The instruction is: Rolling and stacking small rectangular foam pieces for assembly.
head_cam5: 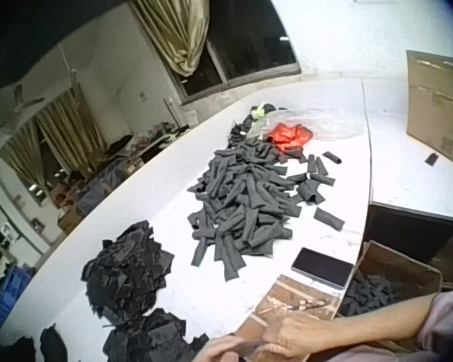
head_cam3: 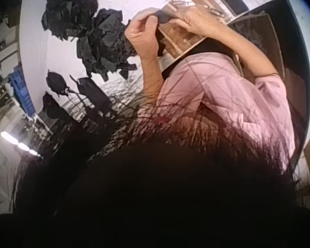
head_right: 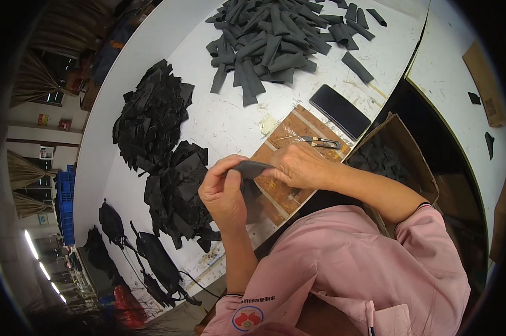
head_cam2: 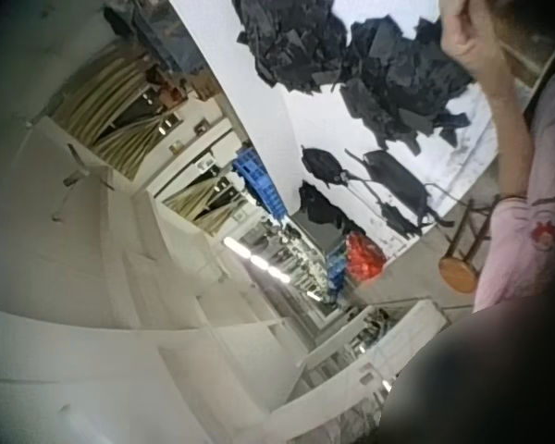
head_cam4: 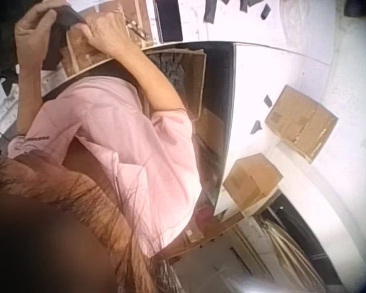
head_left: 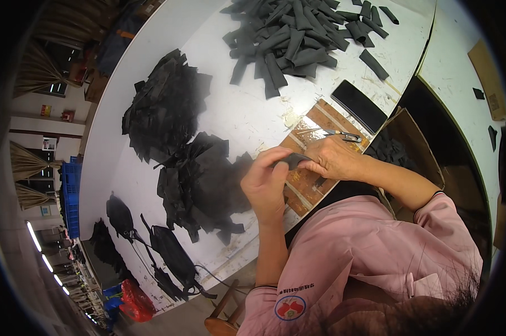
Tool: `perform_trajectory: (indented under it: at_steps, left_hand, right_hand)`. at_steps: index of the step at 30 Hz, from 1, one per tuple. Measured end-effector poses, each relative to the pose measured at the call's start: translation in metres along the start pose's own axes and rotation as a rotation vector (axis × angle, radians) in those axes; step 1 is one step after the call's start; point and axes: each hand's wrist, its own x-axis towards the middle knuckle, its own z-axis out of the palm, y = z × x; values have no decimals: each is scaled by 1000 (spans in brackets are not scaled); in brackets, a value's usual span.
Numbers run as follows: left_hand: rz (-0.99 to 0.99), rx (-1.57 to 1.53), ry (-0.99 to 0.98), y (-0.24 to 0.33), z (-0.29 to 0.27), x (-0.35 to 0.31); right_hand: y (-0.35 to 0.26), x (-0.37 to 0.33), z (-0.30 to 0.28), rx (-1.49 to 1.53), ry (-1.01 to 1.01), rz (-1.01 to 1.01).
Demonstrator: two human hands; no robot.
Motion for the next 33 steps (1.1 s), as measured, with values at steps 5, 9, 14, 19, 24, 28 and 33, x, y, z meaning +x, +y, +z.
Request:
perform_trajectory:
  at_steps: [5, 9, 14, 19, 24, 28, 33]
  left_hand:
    - [144, 242, -33, 3, -3, 3]
    - [189, 375, 127, -4, -11, 4]
    - [-60, 550, 278, -56, -57, 0]
    - [-86, 1040, 239, -87, -49, 2]
    - [-236, 1700, 98, -106, -44, 13]
    - [-296, 1693, 18, -111, -53, 18]
    - [-81, 1614, -80, -111, -68, 13]
  right_hand:
    - [-4, 2, -5, -59, -6, 4]
    - [-9, 18, -37, -142, -241, -105]
    - [10, 90, -76, 486, 60, 76]
    - [34, 55, -41, 290, 331, 424]
    - [24, 0, 1, 466, 173, 446]
    - [15, -25, 19, 418, -53, 491]
    - [-7, -29, 34, 387, -177, 390]
